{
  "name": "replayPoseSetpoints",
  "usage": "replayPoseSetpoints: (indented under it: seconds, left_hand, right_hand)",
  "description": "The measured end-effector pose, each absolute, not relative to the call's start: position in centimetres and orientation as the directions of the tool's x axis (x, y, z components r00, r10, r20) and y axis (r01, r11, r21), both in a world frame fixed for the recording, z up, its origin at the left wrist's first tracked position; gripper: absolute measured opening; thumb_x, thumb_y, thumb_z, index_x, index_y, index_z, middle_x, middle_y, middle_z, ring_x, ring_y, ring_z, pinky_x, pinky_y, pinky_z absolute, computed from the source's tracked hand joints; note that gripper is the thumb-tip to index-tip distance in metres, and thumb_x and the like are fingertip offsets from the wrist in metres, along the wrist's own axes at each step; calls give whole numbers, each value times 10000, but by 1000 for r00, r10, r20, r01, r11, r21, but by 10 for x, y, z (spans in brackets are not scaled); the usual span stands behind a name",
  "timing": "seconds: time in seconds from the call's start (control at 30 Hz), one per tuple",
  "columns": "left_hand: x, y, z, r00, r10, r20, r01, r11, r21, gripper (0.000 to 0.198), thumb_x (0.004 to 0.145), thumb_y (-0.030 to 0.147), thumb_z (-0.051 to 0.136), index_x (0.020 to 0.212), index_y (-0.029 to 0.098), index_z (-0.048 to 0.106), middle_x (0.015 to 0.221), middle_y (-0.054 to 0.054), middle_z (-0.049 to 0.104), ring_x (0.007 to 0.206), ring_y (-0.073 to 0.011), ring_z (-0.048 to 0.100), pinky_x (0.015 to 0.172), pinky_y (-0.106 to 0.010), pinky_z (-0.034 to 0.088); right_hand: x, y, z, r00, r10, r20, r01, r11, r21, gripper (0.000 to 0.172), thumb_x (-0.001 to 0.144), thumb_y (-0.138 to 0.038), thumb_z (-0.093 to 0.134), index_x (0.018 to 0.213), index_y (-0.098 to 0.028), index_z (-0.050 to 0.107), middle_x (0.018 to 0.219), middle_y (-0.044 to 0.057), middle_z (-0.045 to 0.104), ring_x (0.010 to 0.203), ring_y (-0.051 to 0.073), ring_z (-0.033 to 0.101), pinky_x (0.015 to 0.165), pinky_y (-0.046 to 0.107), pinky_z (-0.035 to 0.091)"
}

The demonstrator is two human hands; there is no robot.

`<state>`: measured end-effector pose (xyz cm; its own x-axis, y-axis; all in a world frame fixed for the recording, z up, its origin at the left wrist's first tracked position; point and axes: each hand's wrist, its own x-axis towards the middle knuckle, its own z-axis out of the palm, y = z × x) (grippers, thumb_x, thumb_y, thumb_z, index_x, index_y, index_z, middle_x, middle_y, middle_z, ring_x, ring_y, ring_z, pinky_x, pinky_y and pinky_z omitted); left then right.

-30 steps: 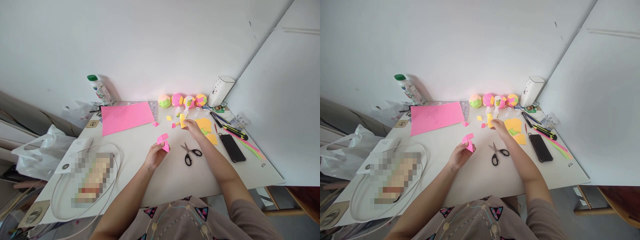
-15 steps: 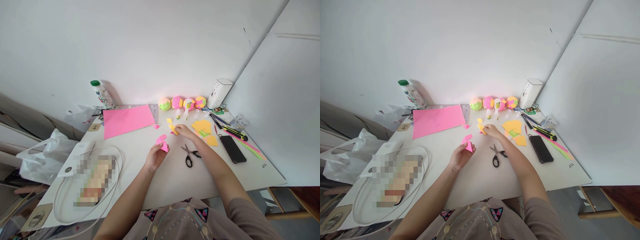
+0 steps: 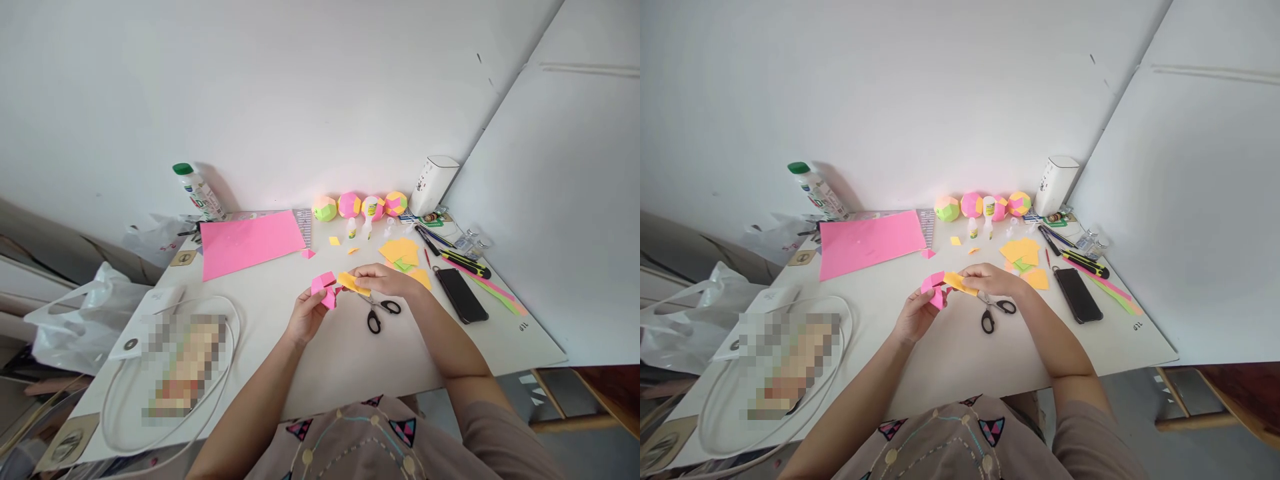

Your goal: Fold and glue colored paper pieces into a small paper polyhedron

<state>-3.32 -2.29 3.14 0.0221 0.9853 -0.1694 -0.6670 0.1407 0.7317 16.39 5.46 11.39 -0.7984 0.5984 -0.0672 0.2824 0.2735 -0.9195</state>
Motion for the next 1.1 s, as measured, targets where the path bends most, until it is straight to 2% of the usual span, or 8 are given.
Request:
replayPoseSetpoints:
  seconds: [0.2,0.37,0.5,0.6,0.73,0.87,0.97,1.1]
  left_hand:
    - [-37,-23,35,69,988,-136,-626,149,766,257,710,288,745,919,139,738,940,-91,725,698,-146,641,658,-273,490]
    - [-33,-24,35,78,984,-162,-645,174,744,261,683,274,767,905,139,740,935,-103,741,941,-238,674,803,-319,511]
    - [-34,-22,35,50,985,-168,-700,154,697,280,684,264,764,935,144,727,1035,-101,727,1043,-234,650,921,-317,487]
    - [-37,-21,34,4,983,-182,-769,120,628,275,691,270,756,935,151,712,1014,-84,729,1030,-202,652,930,-278,496]
    - [-41,-19,33,-64,978,-197,-841,53,538,208,718,252,728,910,181,693,981,-48,726,998,-167,658,910,-241,516]
    - [-43,-19,32,-90,969,-229,-870,36,492,98,727,215,698,820,186,689,950,-46,733,971,-157,665,856,-217,534]
    - [-43,-19,32,-75,967,-242,-870,55,490,128,720,224,706,840,185,690,922,-43,735,990,-157,659,860,-212,528]
    - [-41,-21,34,-51,972,-230,-871,69,487,155,709,234,721,854,186,691,905,-36,737,956,-158,671,888,-227,521]
  right_hand:
    - [166,54,115,-796,602,-59,276,275,-921,312,880,-400,495,662,-179,516,695,-9,543,621,121,470,578,257,393]
    - [164,53,115,-806,585,-87,262,222,-939,286,895,-378,491,712,-167,555,769,-2,572,667,117,494,621,259,412]
    - [164,57,111,-775,631,-48,147,105,-984,234,885,-357,522,823,-159,631,973,50,643,815,150,586,747,305,473]
    - [162,61,105,-733,679,-39,-4,-62,-998,220,871,-329,542,921,-149,657,1004,85,670,834,168,633,797,349,500]
    - [150,61,95,-743,666,-65,-203,-317,-926,155,853,-271,554,867,-140,635,1047,122,691,899,199,668,821,379,522]
    - [134,56,86,-781,611,-132,-275,-525,-806,190,885,-259,465,819,-139,597,1062,141,692,1044,225,647,939,414,491]
    - [128,52,81,-795,590,-143,-315,-602,-734,276,916,-265,379,779,-140,583,1075,148,688,1118,213,616,1017,396,447]
    - [124,47,77,-770,628,-111,-403,-614,-679,295,920,-243,359,691,-168,530,1121,126,677,1165,203,589,1048,403,428]
